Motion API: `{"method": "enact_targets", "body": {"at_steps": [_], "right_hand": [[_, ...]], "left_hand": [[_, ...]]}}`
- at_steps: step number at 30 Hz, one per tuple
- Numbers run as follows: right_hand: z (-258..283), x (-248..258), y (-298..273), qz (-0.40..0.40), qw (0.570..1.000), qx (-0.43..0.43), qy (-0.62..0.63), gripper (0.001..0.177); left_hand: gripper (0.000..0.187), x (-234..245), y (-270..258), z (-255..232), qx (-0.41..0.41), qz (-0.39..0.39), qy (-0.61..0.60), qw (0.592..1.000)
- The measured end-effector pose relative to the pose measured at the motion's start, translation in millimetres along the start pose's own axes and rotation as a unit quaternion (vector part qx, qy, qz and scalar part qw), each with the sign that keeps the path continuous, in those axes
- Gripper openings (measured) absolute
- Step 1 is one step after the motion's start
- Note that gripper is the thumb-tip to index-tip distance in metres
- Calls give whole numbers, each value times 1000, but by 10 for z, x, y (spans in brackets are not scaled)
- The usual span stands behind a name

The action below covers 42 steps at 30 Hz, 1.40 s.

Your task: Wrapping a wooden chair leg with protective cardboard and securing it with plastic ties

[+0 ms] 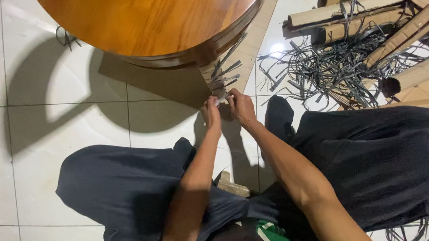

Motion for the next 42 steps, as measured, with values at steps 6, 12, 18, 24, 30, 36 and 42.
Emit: {"method": "enact_targets", "body": {"at_steps": [6,12,18,24,30,36,42], "right_hand": [[2,-42,31,-3,999,-9,40,21],[138,44,6,-15,999,-16,48,13],[112,-7,4,-19,998,0,57,14],[53,-58,37,14,1000,19,-5,14],[-23,-143,105,49,997,34,-50,14],[-97,-93,-13,58,998,5,-9,15],[22,-18,-100,32,999,10,23,14]], "left_hand": [[59,-85,142,210,214,44,-244,945],[44,-171,455,747,223,9,-176,959],[33,-104,158,482,224,12,-188,956],[22,-111,38,259,220,12,-242,945],[26,-26,-220,-108,111,76,-154,979],[27,-77,129,374,-55,64,229,970],[37,-50,262,721,-48,32,284,957]]}}
Point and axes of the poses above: each hand's wrist, its own y-axis towards the middle knuckle, its own x-axis out of the back of the hand, z = x × y, the point moved 3 cm from there along y, towards the middle knuckle, and after that the axes turned 3 degrees about -y, right-handed, at the moved point
